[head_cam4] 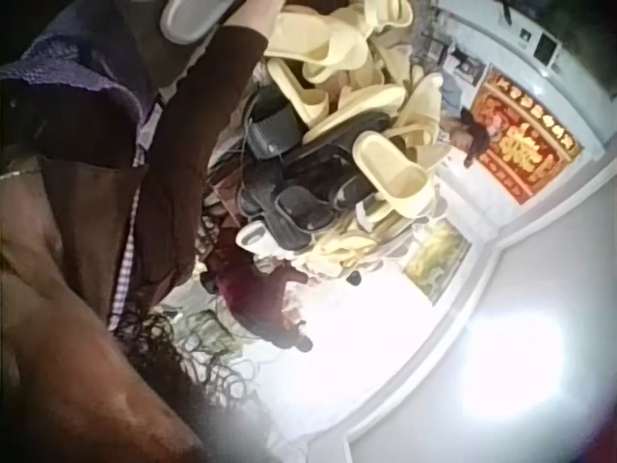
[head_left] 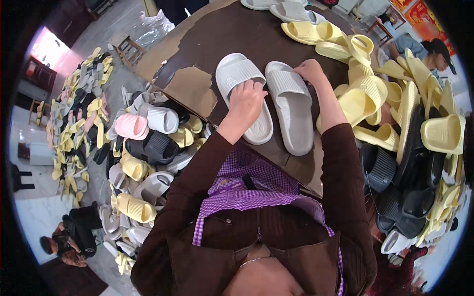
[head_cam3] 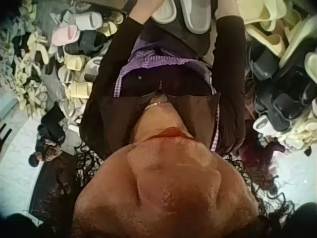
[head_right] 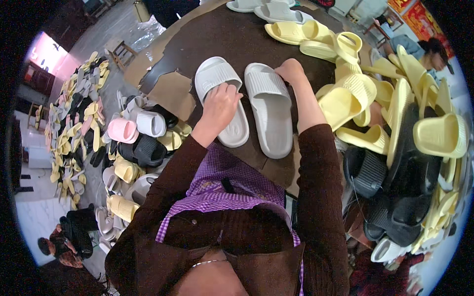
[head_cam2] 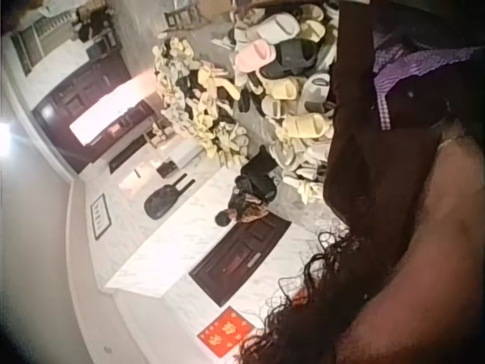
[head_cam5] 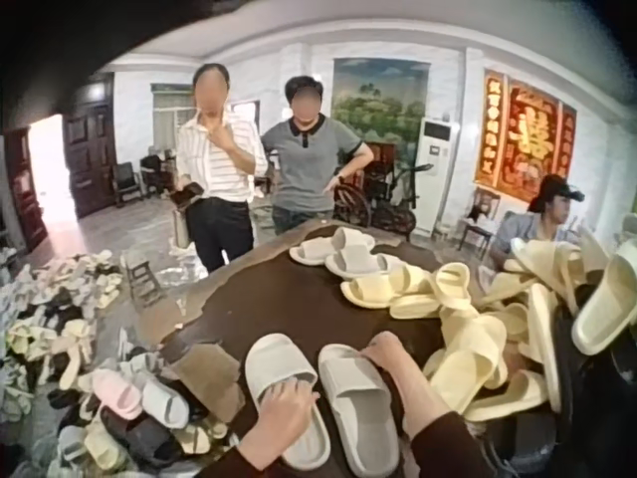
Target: The person selects slippers, pairs them together, and secures each pair using plastic ties by hand.
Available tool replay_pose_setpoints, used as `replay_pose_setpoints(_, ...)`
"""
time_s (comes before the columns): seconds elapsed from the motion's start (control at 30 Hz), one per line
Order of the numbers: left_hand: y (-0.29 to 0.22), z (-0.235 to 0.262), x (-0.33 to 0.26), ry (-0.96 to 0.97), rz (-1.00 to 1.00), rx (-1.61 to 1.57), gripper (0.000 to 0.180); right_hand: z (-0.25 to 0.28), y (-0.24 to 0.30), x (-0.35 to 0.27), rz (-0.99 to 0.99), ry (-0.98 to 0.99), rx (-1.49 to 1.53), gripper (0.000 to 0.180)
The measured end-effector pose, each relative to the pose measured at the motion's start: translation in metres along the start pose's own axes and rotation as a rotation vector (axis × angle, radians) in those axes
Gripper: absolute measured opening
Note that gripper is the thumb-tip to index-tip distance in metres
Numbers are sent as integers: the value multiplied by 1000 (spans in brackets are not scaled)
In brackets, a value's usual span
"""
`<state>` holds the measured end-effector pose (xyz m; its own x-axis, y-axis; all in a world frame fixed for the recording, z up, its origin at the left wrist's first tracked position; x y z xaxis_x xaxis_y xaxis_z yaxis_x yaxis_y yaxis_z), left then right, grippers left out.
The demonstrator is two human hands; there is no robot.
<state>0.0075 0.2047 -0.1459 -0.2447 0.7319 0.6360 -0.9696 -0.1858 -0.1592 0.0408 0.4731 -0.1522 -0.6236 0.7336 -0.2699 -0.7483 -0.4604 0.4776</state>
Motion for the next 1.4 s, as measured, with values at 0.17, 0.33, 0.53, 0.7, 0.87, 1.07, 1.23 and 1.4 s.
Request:
replay_pose_setpoints(0.17, 7, -6, -2, -49, -43, -54, 4, -5, -9, 7, 104, -115, -20, 28)
replay_pose_setpoints(0.33, 9, -12, -3, -96, -57, -64, 4, 0, -1, -3, 4, 11, 104, 28)
replay_pose_setpoints(0.53, 9, -14, 1, -35, -59, -35, 4, 10, 0, -10, -189, 71, 316, 38)
replay_pose_setpoints(0.7, 9, -13, 3, 0, -64, 14, 4, 20, -2, -17, -231, 112, 229, 38)
replay_pose_setpoints(0.87, 3, -5, 5, -32, -67, 14, 12, 42, -8, -35, -122, 3, 143, 36)
replay_pose_setpoints(1.07, 6, 7, -6, -48, -12, 7, 16, 48, -3, -127, 205, -271, 80, 29)
replay_pose_setpoints(1.23, 1, 13, -12, -80, -11, 53, 15, 21, -9, -183, 242, -47, 121, 23)
replay_pose_setpoints(1.4, -6, 15, -16, -73, -26, 90, 13, -17, -5, -193, 397, -214, 26, 23)
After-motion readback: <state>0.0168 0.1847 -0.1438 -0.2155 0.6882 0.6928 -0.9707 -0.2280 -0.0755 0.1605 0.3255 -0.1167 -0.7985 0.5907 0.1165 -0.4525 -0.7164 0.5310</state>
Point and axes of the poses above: each hand's wrist, its own x-axis towards the middle knuckle, its own z-axis out of the back of the hand, y = z × x, the point moved 2 cm from there along x, towards the middle knuckle, and after that the axes turned 12 degrees about -z, right-handed, at the moved point
